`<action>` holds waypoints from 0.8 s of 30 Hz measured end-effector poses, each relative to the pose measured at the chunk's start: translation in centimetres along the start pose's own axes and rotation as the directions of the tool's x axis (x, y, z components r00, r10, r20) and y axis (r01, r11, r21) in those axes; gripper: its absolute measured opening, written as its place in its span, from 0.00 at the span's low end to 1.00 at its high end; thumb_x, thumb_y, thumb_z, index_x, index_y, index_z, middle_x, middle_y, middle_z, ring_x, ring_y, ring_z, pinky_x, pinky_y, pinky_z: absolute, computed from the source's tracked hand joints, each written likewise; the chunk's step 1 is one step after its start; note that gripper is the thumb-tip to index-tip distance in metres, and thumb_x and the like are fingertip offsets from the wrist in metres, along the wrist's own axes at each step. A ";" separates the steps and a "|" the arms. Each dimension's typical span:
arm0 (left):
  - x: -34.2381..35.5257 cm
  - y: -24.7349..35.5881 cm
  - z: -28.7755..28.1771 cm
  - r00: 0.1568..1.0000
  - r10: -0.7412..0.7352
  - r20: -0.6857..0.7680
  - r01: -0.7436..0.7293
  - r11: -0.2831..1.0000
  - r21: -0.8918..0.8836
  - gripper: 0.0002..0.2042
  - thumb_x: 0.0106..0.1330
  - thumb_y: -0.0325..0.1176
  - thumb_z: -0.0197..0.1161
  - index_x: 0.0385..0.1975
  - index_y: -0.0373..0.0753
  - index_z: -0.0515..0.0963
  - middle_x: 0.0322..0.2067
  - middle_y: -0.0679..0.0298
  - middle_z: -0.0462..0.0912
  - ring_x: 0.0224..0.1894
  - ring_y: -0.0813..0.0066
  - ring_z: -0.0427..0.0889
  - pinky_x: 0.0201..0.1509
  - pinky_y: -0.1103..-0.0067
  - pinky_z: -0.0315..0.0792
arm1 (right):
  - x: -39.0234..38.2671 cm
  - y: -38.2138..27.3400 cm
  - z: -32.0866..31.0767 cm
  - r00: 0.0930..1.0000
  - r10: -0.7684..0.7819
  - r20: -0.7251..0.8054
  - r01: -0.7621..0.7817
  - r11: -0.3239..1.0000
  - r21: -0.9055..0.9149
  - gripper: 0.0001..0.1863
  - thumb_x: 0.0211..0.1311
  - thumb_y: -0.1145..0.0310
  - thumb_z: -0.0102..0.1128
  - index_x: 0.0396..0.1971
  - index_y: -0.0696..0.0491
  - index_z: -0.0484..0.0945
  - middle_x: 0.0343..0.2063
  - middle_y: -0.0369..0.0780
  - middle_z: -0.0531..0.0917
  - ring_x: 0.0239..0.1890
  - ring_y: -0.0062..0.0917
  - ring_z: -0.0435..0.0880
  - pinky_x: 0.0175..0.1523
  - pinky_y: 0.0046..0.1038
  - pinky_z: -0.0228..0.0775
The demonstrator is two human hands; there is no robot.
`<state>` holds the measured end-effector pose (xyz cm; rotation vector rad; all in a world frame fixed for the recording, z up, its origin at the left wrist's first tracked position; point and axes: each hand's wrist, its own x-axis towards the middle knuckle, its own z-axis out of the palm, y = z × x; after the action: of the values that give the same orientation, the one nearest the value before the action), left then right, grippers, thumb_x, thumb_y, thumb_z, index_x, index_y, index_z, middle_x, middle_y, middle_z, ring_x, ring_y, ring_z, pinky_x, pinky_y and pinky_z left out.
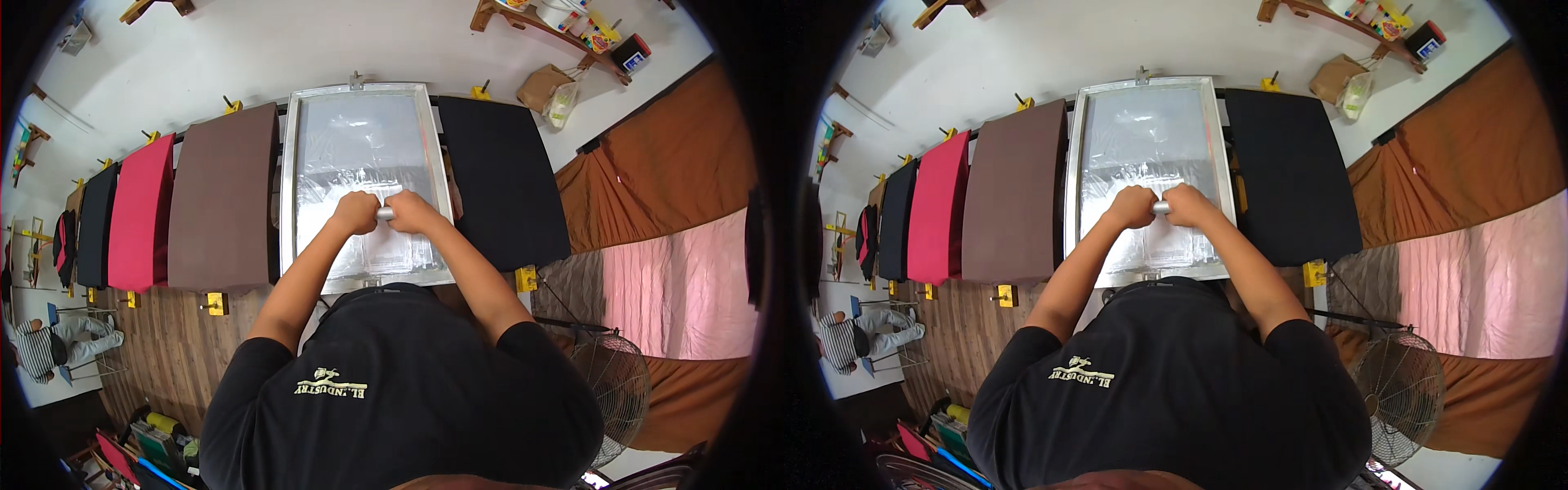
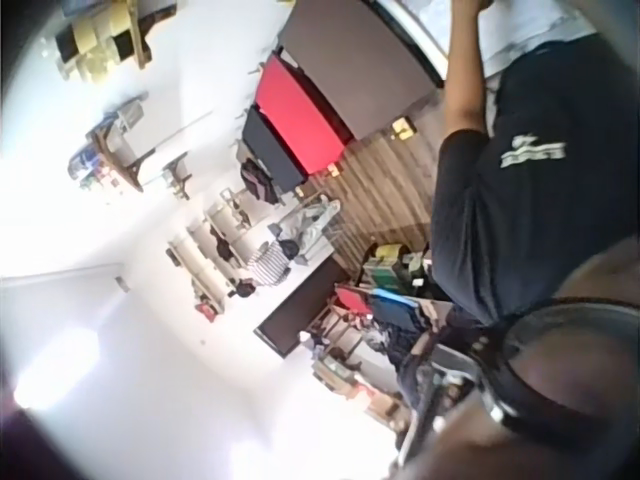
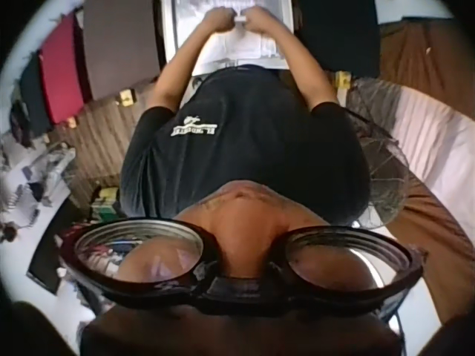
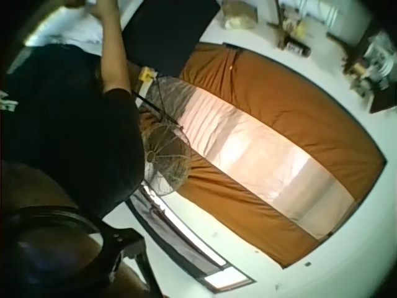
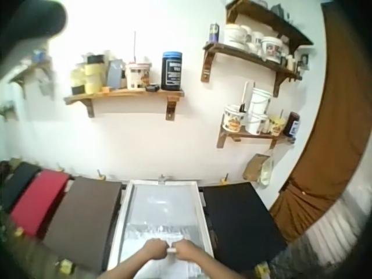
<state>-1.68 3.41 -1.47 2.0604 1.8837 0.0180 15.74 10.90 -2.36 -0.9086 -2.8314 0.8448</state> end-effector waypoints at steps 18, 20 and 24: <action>-5.2 3.0 0.1 0.998 -0.026 -0.064 0.026 1.000 -0.005 0.07 0.54 0.32 0.64 0.30 0.43 0.87 0.30 0.51 0.87 0.35 0.52 0.88 0.40 0.62 0.82 | -4.0 -2.7 0.2 0.997 -0.047 0.055 0.049 0.999 -0.023 0.13 0.46 0.70 0.67 0.34 0.57 0.84 0.32 0.52 0.86 0.39 0.48 0.86 0.47 0.45 0.78; -5.0 2.1 2.4 0.989 -0.001 -0.146 0.002 1.000 0.010 0.06 0.55 0.29 0.63 0.30 0.41 0.85 0.29 0.52 0.87 0.33 0.53 0.88 0.38 0.62 0.82 | -3.9 -3.4 0.4 0.999 -0.048 0.017 0.049 0.998 -0.031 0.13 0.47 0.74 0.64 0.37 0.58 0.81 0.36 0.51 0.85 0.43 0.48 0.84 0.49 0.45 0.77; -5.5 2.3 7.4 0.908 0.191 -0.372 -0.167 0.981 0.095 0.09 0.58 0.24 0.58 0.37 0.33 0.77 0.32 0.53 0.82 0.33 0.55 0.86 0.33 0.65 0.80 | -6.1 -2.2 5.4 0.967 -0.106 -0.234 0.083 0.991 -0.104 0.16 0.45 0.80 0.61 0.39 0.56 0.76 0.37 0.46 0.80 0.46 0.44 0.81 0.49 0.43 0.76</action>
<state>1.68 -3.81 -6.60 2.4053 1.9125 0.4424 18.47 3.45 -5.06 -0.8153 -2.6975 0.5546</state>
